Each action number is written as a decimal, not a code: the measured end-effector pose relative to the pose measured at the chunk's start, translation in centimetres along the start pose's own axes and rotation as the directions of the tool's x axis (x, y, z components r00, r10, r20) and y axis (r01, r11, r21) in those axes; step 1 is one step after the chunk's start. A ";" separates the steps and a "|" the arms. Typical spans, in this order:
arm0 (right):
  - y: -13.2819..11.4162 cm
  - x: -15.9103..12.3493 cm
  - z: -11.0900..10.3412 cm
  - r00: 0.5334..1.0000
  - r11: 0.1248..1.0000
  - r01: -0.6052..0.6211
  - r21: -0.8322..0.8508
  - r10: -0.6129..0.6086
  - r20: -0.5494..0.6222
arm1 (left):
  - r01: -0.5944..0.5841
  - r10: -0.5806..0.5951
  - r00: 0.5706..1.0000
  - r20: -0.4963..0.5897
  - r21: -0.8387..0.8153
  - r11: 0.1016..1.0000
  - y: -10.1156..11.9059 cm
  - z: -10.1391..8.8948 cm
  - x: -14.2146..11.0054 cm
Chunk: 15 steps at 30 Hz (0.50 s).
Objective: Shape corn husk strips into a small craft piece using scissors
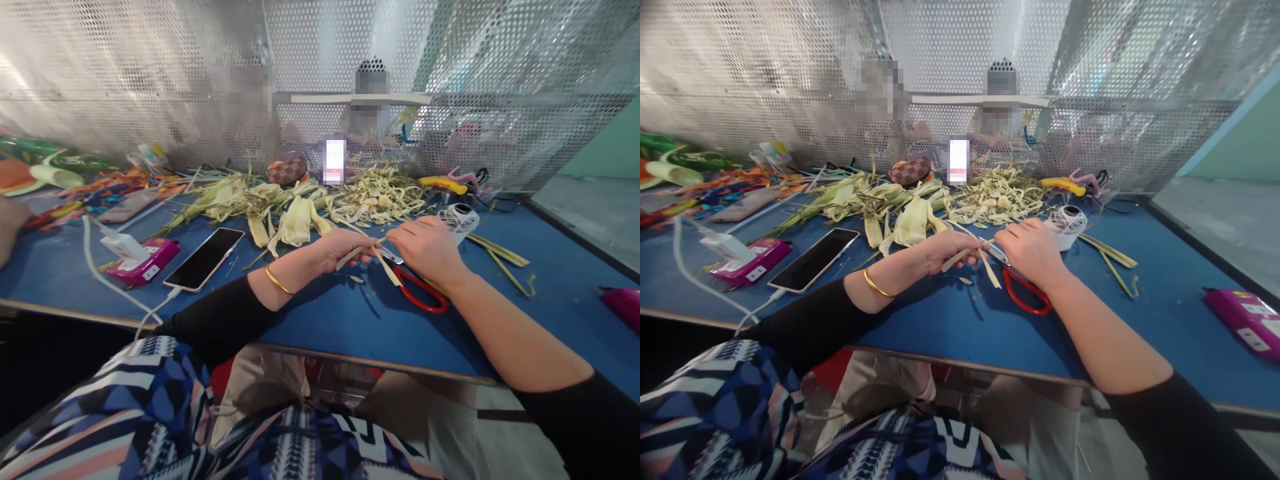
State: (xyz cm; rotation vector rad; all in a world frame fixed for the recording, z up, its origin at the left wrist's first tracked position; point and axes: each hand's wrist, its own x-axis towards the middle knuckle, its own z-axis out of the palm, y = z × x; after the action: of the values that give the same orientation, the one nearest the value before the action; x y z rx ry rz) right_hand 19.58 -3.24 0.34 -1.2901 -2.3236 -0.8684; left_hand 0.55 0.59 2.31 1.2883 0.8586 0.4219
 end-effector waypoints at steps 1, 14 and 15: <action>0.0 0.0 0.0 1.000 1.000 0.002 -0.005 -0.002 0.002 | 0.008 -0.008 1.000 -0.002 -0.002 1.000 -0.1 0.0 0.1; -0.3 -0.4 0.4 0.988 0.952 -0.140 0.272 0.154 -0.030 | 0.029 -0.031 0.999 -0.014 -0.116 0.993 -0.9 -1.2 0.7; -0.3 -0.3 0.4 0.987 0.951 -0.148 0.272 0.157 -0.015 | 0.034 -0.035 0.999 -0.013 -0.108 0.994 -1.0 -1.2 0.7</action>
State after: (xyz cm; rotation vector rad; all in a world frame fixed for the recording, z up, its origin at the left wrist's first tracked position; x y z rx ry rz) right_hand 19.50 -3.29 -0.18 -1.3018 -2.1879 -0.5001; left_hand -0.10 1.66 1.12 1.1707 0.8576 0.4451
